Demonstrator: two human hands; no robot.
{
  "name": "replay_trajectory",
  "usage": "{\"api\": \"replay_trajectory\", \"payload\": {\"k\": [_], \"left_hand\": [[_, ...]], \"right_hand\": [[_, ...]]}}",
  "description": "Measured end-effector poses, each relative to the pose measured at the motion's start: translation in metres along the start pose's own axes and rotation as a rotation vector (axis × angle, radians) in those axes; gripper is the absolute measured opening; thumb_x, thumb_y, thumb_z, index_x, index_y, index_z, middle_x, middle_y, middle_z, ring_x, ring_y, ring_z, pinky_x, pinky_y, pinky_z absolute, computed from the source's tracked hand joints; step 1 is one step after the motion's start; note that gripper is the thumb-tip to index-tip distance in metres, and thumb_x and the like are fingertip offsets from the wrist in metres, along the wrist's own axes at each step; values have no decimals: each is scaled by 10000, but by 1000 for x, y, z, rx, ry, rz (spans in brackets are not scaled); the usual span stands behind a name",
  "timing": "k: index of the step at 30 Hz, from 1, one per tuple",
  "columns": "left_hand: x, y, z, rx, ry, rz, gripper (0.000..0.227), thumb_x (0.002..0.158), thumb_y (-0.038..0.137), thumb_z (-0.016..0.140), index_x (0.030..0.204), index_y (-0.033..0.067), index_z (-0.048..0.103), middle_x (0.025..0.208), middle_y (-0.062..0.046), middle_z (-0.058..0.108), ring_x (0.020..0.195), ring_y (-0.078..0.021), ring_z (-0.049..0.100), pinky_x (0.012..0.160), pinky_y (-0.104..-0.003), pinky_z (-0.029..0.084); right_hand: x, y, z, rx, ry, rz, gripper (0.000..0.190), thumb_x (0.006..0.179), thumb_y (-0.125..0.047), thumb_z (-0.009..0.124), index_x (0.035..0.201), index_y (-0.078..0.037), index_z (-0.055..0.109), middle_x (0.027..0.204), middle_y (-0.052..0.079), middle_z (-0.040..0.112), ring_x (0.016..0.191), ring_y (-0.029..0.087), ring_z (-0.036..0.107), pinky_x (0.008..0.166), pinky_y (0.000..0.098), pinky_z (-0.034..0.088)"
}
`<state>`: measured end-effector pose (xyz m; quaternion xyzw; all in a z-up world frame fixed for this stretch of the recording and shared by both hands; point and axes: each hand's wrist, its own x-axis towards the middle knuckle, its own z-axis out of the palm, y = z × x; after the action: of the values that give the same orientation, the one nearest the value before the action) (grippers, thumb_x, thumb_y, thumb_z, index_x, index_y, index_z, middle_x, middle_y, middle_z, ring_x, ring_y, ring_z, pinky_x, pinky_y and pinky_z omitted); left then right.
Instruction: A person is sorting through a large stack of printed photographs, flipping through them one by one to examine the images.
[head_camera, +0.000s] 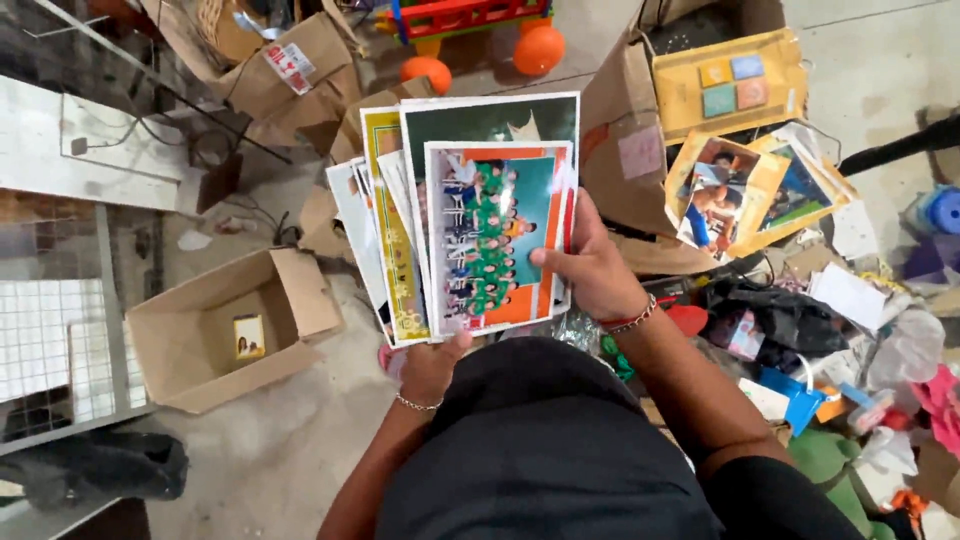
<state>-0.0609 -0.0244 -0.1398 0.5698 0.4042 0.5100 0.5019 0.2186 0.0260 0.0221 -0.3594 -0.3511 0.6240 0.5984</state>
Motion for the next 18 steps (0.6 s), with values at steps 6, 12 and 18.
{"api": "replay_trajectory", "payload": {"k": [6,12,18], "left_hand": [[30,79,-16,-842,-277,-200,1106,602,413,888,1438,-87,367,1316,-314,588,1221,-383,596,1028,-592,491],[46,61,-4,-697,-43,-276,851,788,122,726,1527,20,318,1454,-203,518,1303,-347,543,1120,-574,439],[58,162,57,-879,134,-484,604,907,56,619,1483,119,449,1419,-131,577,1276,-358,581,1067,-632,471]], "right_hand": [[5,-51,-6,-183,-139,113,761,810,-41,792,1459,-91,397,1193,232,699,1052,390,719,837,601,615],[12,-103,14,-552,-338,255,693,812,-60,779,1438,-84,483,1154,176,746,1015,321,747,851,537,631],[33,-143,55,-963,-452,282,516,900,-77,649,1400,-102,523,1040,210,734,914,363,721,802,515,605]]}}
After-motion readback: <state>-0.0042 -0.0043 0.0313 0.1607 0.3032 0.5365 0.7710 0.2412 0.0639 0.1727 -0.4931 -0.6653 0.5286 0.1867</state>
